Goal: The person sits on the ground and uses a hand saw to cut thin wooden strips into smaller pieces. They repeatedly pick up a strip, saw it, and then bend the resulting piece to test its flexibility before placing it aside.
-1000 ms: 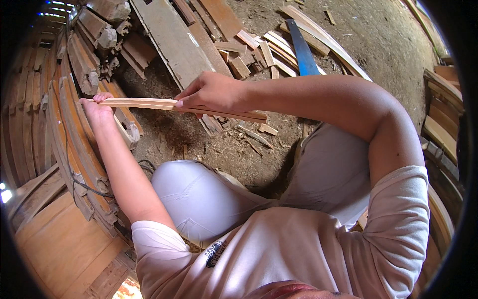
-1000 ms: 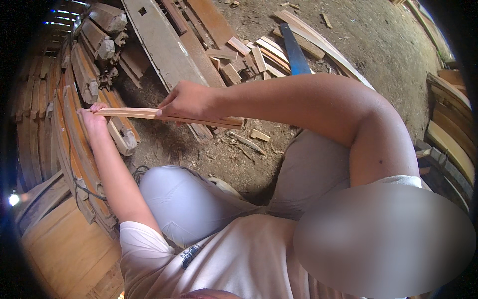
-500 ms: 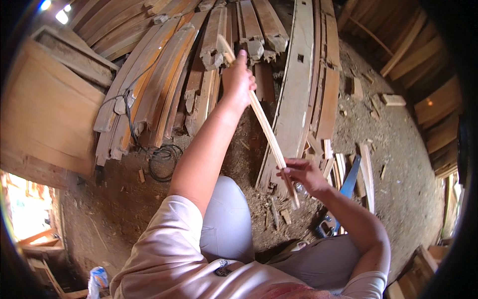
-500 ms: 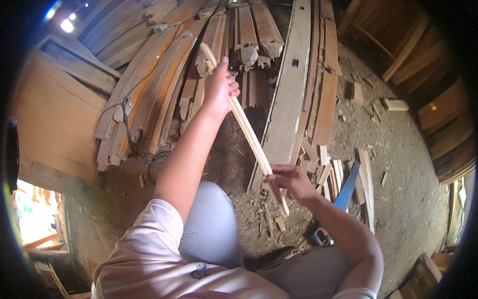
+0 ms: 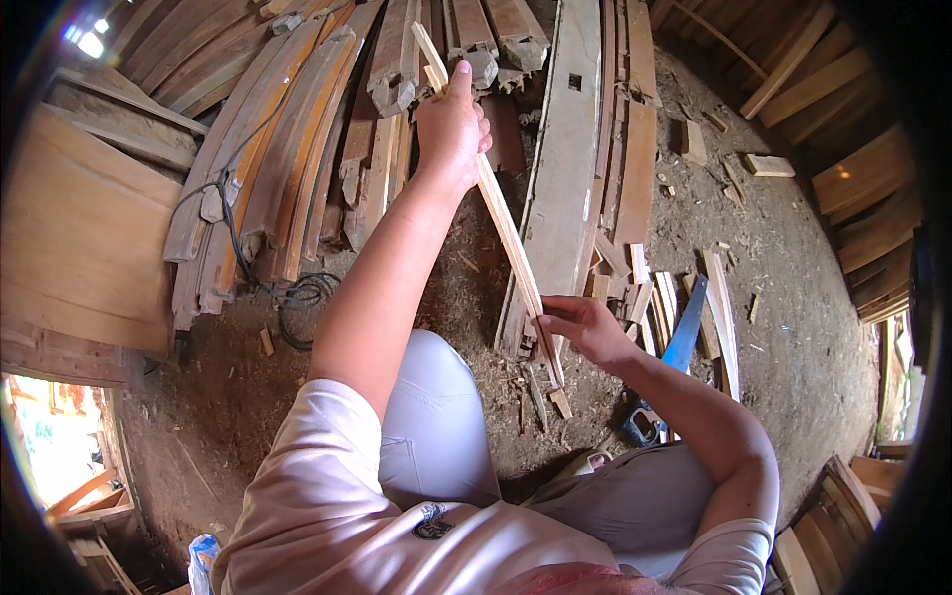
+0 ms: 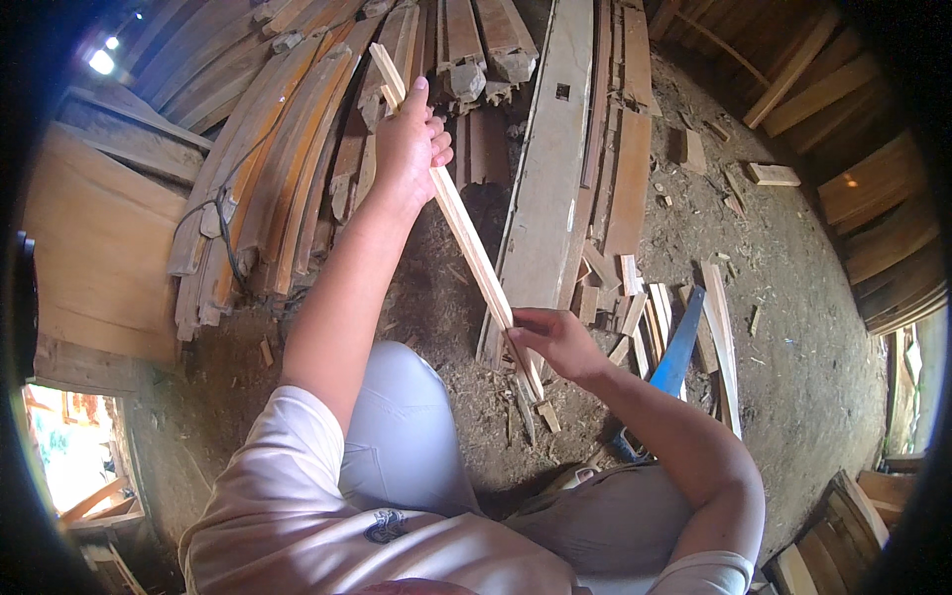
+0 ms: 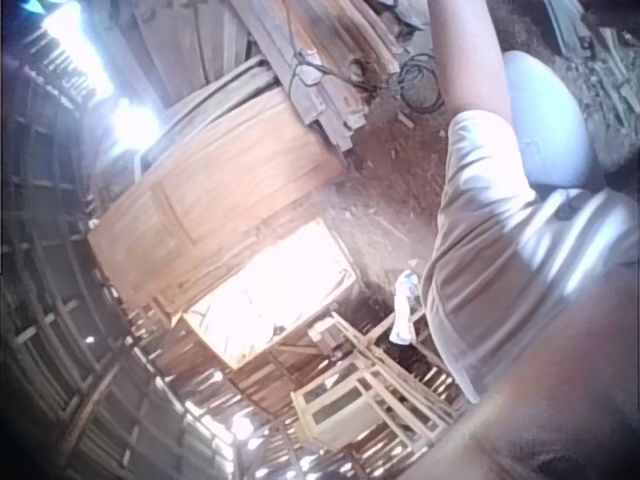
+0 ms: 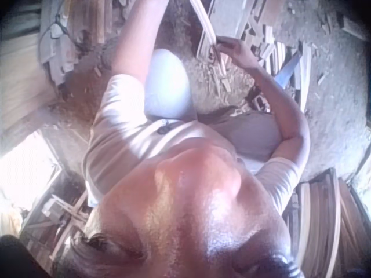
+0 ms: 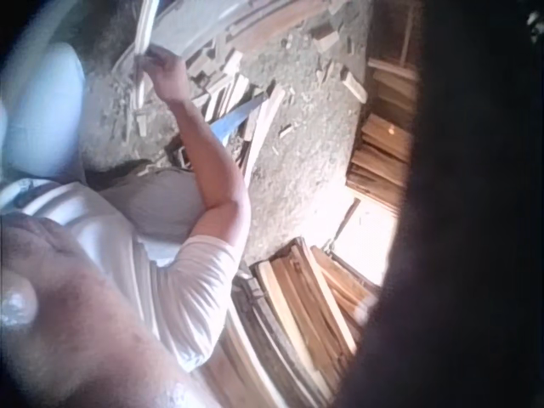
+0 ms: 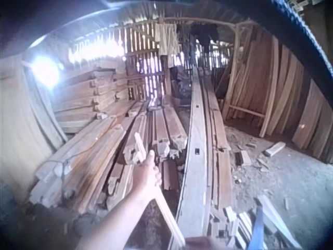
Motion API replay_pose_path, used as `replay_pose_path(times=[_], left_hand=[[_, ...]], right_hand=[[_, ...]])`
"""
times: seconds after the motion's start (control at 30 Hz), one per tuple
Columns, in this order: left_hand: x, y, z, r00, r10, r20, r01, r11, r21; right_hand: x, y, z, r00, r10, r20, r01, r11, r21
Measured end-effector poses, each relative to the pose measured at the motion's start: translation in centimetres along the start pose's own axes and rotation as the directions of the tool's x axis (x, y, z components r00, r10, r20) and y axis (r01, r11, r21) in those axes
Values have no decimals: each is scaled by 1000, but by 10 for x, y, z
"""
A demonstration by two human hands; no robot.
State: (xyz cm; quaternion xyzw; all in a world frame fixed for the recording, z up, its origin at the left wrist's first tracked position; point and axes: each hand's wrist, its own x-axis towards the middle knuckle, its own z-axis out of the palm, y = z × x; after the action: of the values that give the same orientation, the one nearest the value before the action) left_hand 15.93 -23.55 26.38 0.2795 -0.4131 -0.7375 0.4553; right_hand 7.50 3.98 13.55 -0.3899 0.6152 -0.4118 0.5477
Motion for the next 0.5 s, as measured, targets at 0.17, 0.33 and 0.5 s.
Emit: replay_pose_path(times=[0.17, 0.33, 0.5], left_hand=[[-6, 19, 12, 995, 91, 28, -92, 856, 509], [-39, -11, 37, 898, 274, 343, -407, 225, 885], [-48, -152, 54, 818, -3, 575, -575, -31, 818]], right_hand=[[-41, -7, -95, 986, 29, 163, 66, 833, -550], [-143, 69, -139, 907, 38, -420, -278, 802, -528], [-214, 248, -61, 704, -7, -710, -424, 798, -428]])
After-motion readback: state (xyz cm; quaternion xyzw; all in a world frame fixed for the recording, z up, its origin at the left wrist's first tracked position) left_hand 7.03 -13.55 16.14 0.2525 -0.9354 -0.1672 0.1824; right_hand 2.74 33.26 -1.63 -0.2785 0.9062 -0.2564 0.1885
